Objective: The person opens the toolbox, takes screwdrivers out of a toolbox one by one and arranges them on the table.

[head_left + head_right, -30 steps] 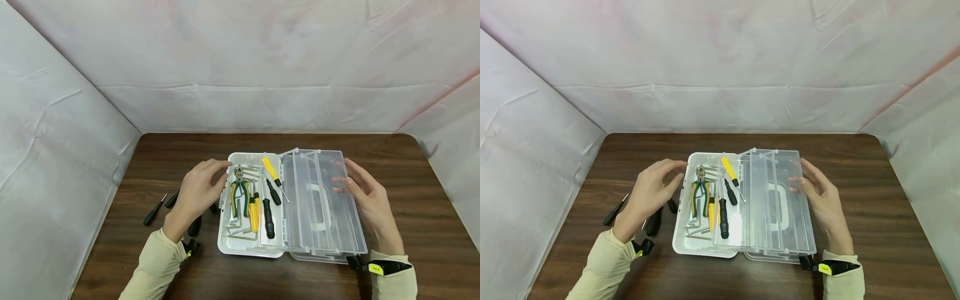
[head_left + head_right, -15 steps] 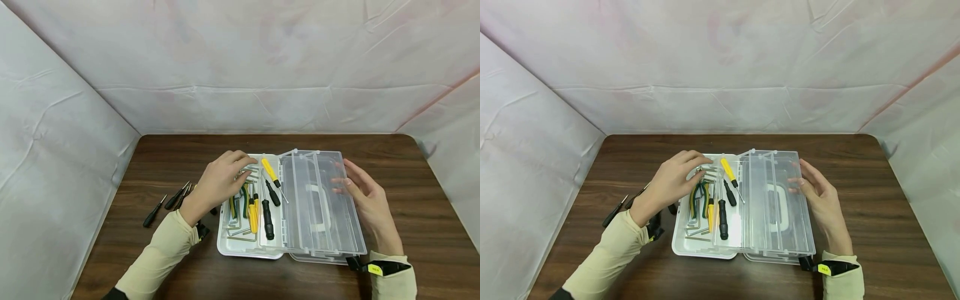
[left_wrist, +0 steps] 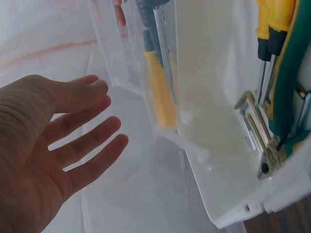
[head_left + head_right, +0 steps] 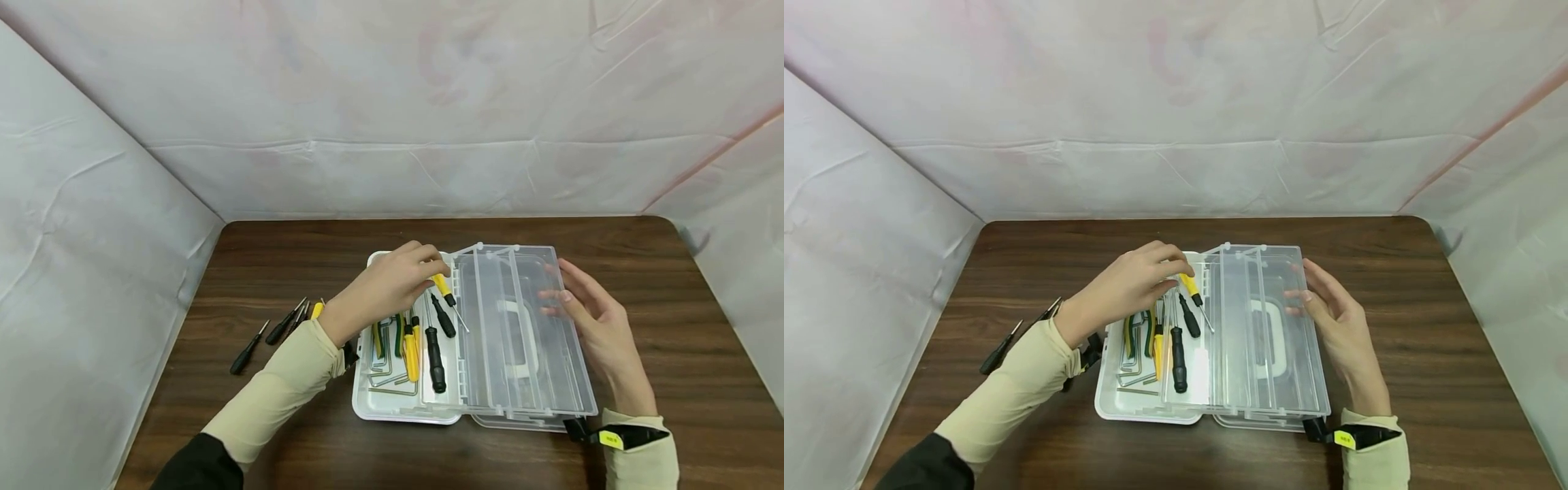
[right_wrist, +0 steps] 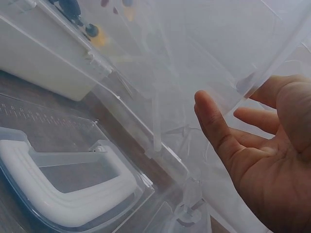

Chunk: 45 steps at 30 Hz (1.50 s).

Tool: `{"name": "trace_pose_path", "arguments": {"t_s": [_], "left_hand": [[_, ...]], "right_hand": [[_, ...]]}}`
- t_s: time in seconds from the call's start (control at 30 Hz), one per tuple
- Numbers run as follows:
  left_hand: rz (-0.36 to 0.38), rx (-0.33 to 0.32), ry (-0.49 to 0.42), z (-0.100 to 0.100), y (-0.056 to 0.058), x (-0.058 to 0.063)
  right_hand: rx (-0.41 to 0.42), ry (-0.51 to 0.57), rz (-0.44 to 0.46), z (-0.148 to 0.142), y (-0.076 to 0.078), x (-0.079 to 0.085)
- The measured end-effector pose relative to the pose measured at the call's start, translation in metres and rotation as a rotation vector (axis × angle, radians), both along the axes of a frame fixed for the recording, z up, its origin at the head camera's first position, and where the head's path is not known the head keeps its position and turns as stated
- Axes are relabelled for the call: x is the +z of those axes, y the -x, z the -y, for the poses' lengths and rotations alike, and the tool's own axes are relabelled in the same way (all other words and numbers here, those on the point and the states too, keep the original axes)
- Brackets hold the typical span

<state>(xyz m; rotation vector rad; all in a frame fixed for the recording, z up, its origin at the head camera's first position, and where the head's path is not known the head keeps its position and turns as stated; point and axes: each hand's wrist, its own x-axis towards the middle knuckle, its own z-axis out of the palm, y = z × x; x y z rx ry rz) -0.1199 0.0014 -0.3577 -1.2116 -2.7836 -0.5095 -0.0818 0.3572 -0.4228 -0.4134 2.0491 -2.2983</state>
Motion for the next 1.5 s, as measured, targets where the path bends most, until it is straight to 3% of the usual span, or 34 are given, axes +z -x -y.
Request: {"name": "trace_pose_path", "arguments": {"t_s": [0.4,0.6,0.9,1.17,1.5], "left_hand": [[0.027,-0.128,0.18,-0.02,0.012,-0.002],[0.039,-0.137,0.253,-0.025,0.015,-0.005],[0.034,-0.131,0.288,-0.027,0.018,-0.011],[-0.015,-0.136,0.337,-0.029,0.018,-0.01],[-0.164,-0.103,0.404,-0.025,0.012,0.001]], "right_hand": [[-0.013,-0.019,0.011,0.001,-0.003,0.001],[0.005,-0.008,0.003,0.002,-0.003,0.0],[-0.027,-0.02,0.009,0.005,-0.004,0.002],[-0.023,-0.009,0.013,0.007,-0.003,0.002],[-0.011,0.011,0.015,0.007,-0.002,0.0]]}}
